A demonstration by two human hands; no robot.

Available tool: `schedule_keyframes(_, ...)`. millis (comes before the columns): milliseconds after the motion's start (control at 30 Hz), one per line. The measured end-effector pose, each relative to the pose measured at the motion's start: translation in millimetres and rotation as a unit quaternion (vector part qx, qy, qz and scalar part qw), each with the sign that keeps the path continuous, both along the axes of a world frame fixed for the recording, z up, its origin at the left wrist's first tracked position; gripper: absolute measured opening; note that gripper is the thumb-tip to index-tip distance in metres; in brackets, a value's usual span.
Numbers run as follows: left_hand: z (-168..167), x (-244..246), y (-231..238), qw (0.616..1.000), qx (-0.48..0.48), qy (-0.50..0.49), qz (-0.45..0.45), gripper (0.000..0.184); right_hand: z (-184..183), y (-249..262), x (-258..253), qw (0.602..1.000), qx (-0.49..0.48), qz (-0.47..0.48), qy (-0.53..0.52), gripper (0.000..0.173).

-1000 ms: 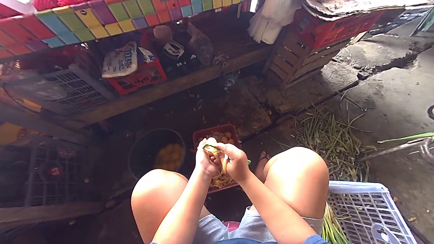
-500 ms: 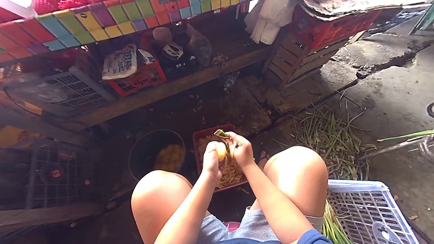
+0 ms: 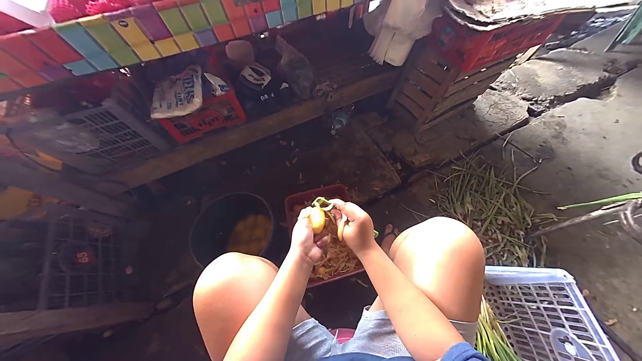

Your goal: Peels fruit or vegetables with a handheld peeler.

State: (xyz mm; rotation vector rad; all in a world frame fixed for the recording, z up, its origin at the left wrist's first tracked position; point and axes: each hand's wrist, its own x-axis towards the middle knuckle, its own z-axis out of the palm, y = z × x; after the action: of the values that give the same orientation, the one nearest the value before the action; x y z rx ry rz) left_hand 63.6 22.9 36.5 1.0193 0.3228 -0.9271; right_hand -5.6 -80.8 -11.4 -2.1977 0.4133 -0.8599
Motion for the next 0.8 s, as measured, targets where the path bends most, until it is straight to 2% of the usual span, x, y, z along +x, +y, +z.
schedule_keyframes(100, 2.7, -3.6, 0.4, 0.999, 0.001, -0.024, -0.022, 0.035, 1.1, -11.5, 1.0, 0.997, 0.071, -0.034, 0.025, 0.027)
schedule_keyframes(200, 4.3, 1.6, 3.1, 0.997, 0.038, -0.056, -0.046, 0.035, 9.5, -15.3, -0.4, 0.993, 0.107, -0.041, 0.007, 0.027)
schedule_keyframes(267, 1.1, 4.3, 8.5, 0.986, 0.031, -0.129, -0.101, 0.017, 14.6, -17.3, -3.0, 0.993, 0.111, -0.037, -0.003, 0.027)
schedule_keyframes(300, -1.1, 5.5, 11.0, 0.975, 0.031, -0.178, -0.128, 0.023, 16.0, -18.4, -4.1, 0.993, 0.110, -0.035, -0.014, 0.027)
schedule_keyframes(367, -2.4, 6.2, 12.9, 0.945, 0.086, -0.271, -0.159, 0.052, 16.8, -19.7, -6.7, 0.994, 0.102, -0.022, -0.043, 0.026)
schedule_keyframes(433, -7.4, 6.4, 14.9, 0.915, 0.159, -0.329, -0.171, 0.060, 15.9, -16.0, -9.8, 0.995, 0.083, 0.009, -0.055, 0.025)
schedule_keyframes(533, -10.1, 4.7, 17.3, 0.904, 0.195, -0.343, -0.164, 0.055, 15.9, -3.2, -13.6, 0.997, 0.023, 0.064, -0.042, 0.023)
schedule_keyframes(633, -6.6, 2.2, 22.0, 0.903, 0.179, -0.355, -0.164, 0.048, 11.8, -5.5, -12.7, 0.998, 0.001, 0.060, -0.007, 0.023)
schedule_keyframes(700, -1.3, 0.2, 25.0, 0.903, 0.158, -0.362, -0.168, 0.044, 5.5, -17.2, -10.5, 0.999, 0.022, 0.033, 0.037, 0.025)
schedule_keyframes(800, -0.1, 3.9, 25.0, 0.883, 0.212, -0.387, -0.159, 0.043, 6.1, -16.7, -9.2, 0.996, 0.078, 0.038, -0.010, 0.024)
